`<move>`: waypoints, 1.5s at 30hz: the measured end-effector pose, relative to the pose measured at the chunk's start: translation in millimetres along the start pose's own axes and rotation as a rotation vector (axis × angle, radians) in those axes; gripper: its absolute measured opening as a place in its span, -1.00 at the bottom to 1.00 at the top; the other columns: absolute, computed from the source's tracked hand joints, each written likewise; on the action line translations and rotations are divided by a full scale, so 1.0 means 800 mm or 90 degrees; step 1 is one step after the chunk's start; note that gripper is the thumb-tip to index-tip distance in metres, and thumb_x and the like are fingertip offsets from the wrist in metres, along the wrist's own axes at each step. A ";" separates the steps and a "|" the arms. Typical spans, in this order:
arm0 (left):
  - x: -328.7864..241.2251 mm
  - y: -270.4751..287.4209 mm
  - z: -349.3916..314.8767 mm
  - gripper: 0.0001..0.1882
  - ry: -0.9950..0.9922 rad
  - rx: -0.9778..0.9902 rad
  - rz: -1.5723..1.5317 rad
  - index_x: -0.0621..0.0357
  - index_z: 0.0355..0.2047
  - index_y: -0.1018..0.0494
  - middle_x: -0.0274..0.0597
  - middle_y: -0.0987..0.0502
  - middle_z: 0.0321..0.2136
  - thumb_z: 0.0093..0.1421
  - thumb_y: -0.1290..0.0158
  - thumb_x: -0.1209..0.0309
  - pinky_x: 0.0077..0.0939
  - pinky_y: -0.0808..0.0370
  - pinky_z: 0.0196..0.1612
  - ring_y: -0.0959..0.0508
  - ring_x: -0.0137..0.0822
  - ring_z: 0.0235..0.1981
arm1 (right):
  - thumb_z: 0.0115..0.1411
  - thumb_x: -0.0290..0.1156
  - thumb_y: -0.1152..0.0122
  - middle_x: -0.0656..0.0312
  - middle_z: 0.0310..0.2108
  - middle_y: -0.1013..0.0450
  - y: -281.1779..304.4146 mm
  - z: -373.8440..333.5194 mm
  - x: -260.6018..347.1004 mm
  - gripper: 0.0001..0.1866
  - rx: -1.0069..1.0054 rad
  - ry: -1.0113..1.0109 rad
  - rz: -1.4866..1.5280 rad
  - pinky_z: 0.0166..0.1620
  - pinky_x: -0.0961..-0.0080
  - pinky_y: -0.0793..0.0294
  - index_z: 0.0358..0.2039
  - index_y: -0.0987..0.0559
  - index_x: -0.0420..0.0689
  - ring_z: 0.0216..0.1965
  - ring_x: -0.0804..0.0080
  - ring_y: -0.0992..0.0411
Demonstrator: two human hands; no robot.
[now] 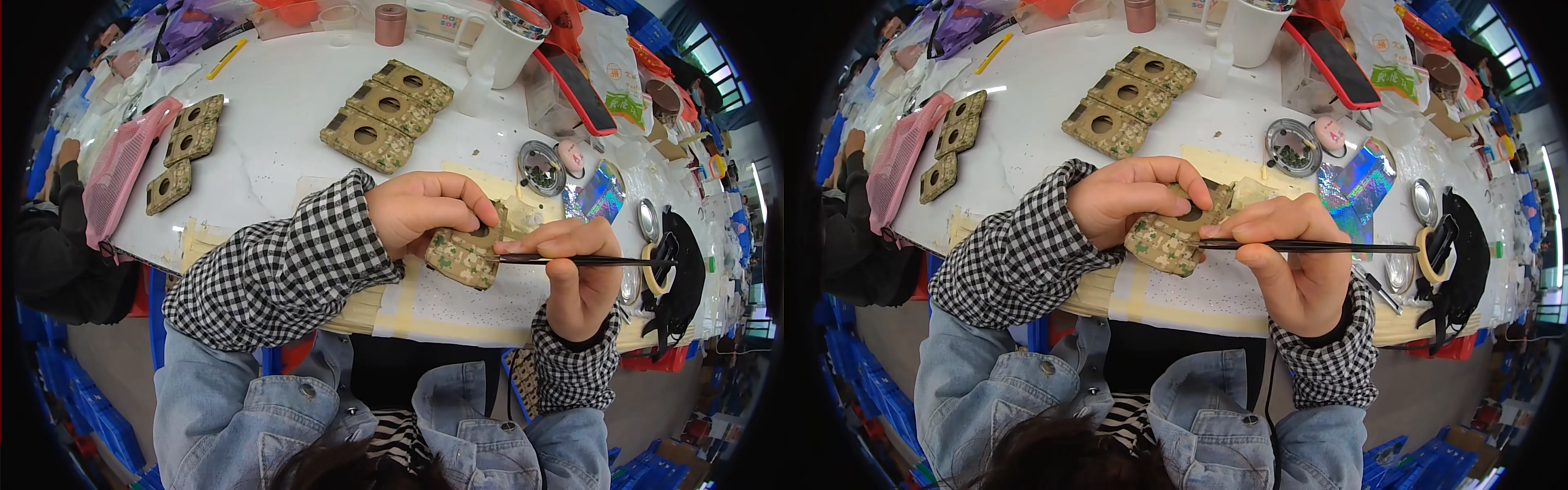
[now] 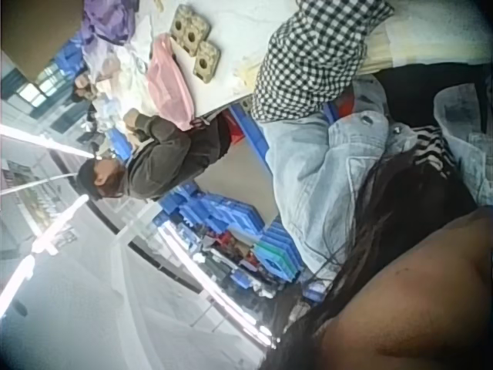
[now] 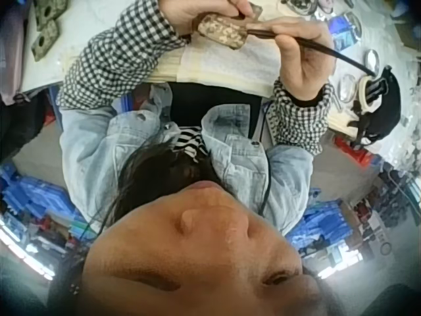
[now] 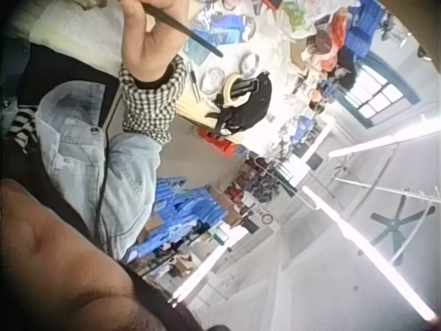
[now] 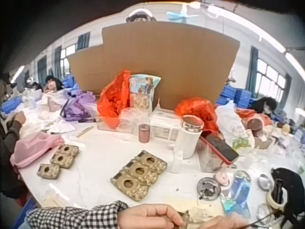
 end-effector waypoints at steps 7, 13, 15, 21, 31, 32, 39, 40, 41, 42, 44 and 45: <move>0.000 -0.001 0.000 -0.82 0.000 -0.019 0.025 0.25 -0.21 -0.37 -0.18 -0.49 -0.28 0.15 0.07 0.53 -0.56 -0.49 -0.21 -0.52 -0.43 -0.27 | 0.22 -0.43 -0.08 -0.01 -0.35 -0.48 0.000 0.000 0.000 -0.84 0.001 0.003 -0.005 -0.16 0.46 -0.47 -0.31 -0.37 -0.25 -0.26 0.27 -0.50; -0.001 -0.002 -0.002 -0.81 0.004 -0.022 0.015 0.25 -0.20 -0.36 -0.16 -0.49 -0.27 0.16 0.07 0.50 -0.55 -0.50 -0.20 -0.52 -0.42 -0.26 | 0.21 -0.42 -0.11 -0.02 -0.36 -0.49 -0.001 0.000 0.000 -0.83 -0.002 0.006 -0.020 -0.16 0.46 -0.46 -0.32 -0.37 -0.26 -0.26 0.28 -0.50; -0.003 -0.004 -0.003 -0.80 0.011 -0.017 -0.005 0.25 -0.20 -0.36 -0.16 -0.49 -0.27 0.16 0.05 0.49 -0.55 -0.50 -0.20 -0.52 -0.42 -0.26 | 0.20 -0.42 -0.12 -0.02 -0.36 -0.49 -0.002 0.000 0.000 -0.83 -0.006 0.008 -0.024 -0.17 0.47 -0.46 -0.33 -0.38 -0.25 -0.27 0.29 -0.50; -0.005 -0.006 -0.005 -0.77 -0.005 -0.017 0.041 0.23 -0.19 -0.34 -0.18 -0.48 -0.26 0.13 0.00 0.48 -0.56 -0.46 -0.17 -0.50 -0.44 -0.23 | 0.18 -0.43 -0.16 0.01 -0.36 -0.51 -0.001 -0.001 0.000 -0.83 -0.012 0.005 -0.050 -0.18 0.48 -0.45 -0.35 -0.40 -0.24 -0.28 0.31 -0.50; -0.006 -0.006 -0.009 -0.70 0.002 -0.003 0.072 0.23 -0.14 -0.31 -0.18 -0.45 -0.22 0.09 -0.04 0.52 -0.57 -0.44 -0.14 -0.47 -0.44 -0.19 | 0.16 -0.42 -0.17 0.02 -0.36 -0.51 -0.003 -0.002 -0.001 -0.83 -0.016 0.000 -0.054 -0.18 0.48 -0.47 -0.35 -0.41 -0.24 -0.27 0.32 -0.50; -0.006 -0.006 -0.009 -0.69 0.002 -0.001 0.069 0.23 -0.14 -0.31 -0.18 -0.45 -0.21 0.08 -0.04 0.53 -0.57 -0.44 -0.14 -0.47 -0.44 -0.18 | 0.17 -0.42 -0.17 0.02 -0.36 -0.51 -0.003 -0.002 -0.001 -0.83 -0.016 0.000 -0.055 -0.18 0.48 -0.47 -0.35 -0.41 -0.24 -0.27 0.32 -0.50; -0.006 -0.005 -0.009 -0.67 -0.003 -0.001 0.101 0.24 -0.13 -0.31 -0.18 -0.43 -0.19 0.06 -0.06 0.53 -0.57 -0.42 -0.12 -0.45 -0.45 -0.16 | 0.17 -0.41 -0.17 0.02 -0.35 -0.51 -0.002 -0.002 -0.001 -0.82 -0.013 -0.004 -0.052 -0.17 0.48 -0.46 -0.34 -0.40 -0.24 -0.27 0.32 -0.50; -0.006 -0.006 -0.009 -0.67 -0.004 0.001 0.098 0.24 -0.13 -0.31 -0.18 -0.44 -0.19 0.06 -0.06 0.53 -0.57 -0.42 -0.13 -0.45 -0.45 -0.16 | 0.17 -0.41 -0.17 0.02 -0.35 -0.51 -0.002 -0.003 -0.001 -0.82 -0.015 -0.007 -0.047 -0.17 0.48 -0.45 -0.33 -0.40 -0.24 -0.26 0.32 -0.50; -0.006 -0.006 -0.008 -0.67 -0.004 0.003 0.094 0.24 -0.13 -0.31 -0.18 -0.44 -0.19 0.06 -0.06 0.53 -0.57 -0.42 -0.13 -0.45 -0.45 -0.17 | 0.17 -0.41 -0.17 0.02 -0.35 -0.51 -0.002 -0.004 -0.001 -0.82 -0.017 -0.011 -0.041 -0.17 0.48 -0.45 -0.33 -0.40 -0.24 -0.26 0.32 -0.50; -0.006 -0.006 -0.009 -0.67 -0.004 0.002 0.098 0.25 -0.13 -0.30 -0.17 -0.44 -0.19 0.06 -0.06 0.53 -0.56 -0.43 -0.13 -0.46 -0.44 -0.17 | 0.17 -0.41 -0.17 0.01 -0.34 -0.51 -0.002 -0.004 -0.002 -0.81 -0.016 -0.009 -0.042 -0.17 0.47 -0.45 -0.33 -0.40 -0.24 -0.26 0.32 -0.49; -0.006 -0.005 -0.009 -0.66 -0.005 0.001 0.105 0.25 -0.13 -0.30 -0.14 -0.45 -0.20 0.07 -0.06 0.54 -0.54 -0.44 -0.12 -0.48 -0.42 -0.18 | 0.18 -0.40 -0.16 0.01 -0.34 -0.50 -0.002 -0.003 -0.002 -0.81 -0.014 -0.006 -0.045 -0.17 0.47 -0.45 -0.32 -0.40 -0.24 -0.26 0.31 -0.49; -0.006 -0.005 -0.009 -0.67 -0.002 0.001 0.100 0.26 -0.13 -0.29 -0.13 -0.45 -0.20 0.07 -0.05 0.54 -0.52 -0.45 -0.12 -0.49 -0.40 -0.18 | 0.18 -0.40 -0.15 0.01 -0.34 -0.50 -0.002 -0.003 -0.002 -0.81 -0.009 -0.001 -0.045 -0.17 0.47 -0.46 -0.31 -0.39 -0.24 -0.26 0.31 -0.49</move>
Point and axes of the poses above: each hand's wrist, its own z-axis towards the middle knuckle, its own y-axis out of the back of the hand, x = y × z, the point moved 1 cm from there along z, towards the middle knuckle
